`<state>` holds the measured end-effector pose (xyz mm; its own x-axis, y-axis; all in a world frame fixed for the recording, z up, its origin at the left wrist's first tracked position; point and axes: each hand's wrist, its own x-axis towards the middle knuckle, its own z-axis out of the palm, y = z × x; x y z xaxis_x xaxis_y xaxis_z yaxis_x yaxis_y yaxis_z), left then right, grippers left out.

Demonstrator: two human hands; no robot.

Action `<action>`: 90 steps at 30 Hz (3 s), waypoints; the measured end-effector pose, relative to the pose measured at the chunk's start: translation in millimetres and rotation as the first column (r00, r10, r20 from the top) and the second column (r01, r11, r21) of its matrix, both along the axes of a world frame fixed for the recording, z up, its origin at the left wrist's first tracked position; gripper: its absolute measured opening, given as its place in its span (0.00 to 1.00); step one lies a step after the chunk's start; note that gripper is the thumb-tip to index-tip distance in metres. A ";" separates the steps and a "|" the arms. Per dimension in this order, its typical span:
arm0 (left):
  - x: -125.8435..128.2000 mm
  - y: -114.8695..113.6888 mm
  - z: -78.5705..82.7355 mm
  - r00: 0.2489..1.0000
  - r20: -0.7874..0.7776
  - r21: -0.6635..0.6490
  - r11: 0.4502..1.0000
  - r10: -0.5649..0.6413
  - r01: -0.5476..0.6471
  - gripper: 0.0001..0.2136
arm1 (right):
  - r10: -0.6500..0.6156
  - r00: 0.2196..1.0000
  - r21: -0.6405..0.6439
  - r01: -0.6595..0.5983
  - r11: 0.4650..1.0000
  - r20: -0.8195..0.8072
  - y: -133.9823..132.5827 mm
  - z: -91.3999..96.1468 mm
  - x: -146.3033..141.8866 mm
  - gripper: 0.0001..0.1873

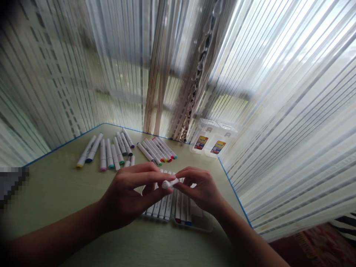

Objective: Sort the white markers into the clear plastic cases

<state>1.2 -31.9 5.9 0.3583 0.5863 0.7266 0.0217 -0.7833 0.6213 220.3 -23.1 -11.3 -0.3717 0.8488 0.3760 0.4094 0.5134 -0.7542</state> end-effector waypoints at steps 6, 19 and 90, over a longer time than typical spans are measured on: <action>-4.3 8.8 3.2 0.992 0.083 -0.285 0.956 0.092 -0.065 0.10 | -0.066 0.997 -0.046 0.064 0.997 -0.041 -1.4 5.2 4.0 0.09; -5.0 18.9 -0.2 0.975 0.218 -0.511 0.856 0.044 0.076 0.11 | -0.217 0.883 -0.330 0.076 0.941 -0.416 7.1 1.4 11.1 0.14; 3.7 22.1 -10.2 0.874 -0.484 -0.120 0.986 0.041 -0.113 0.08 | -0.087 0.955 0.340 0.185 0.922 -0.283 -33.6 22.9 -14.5 0.05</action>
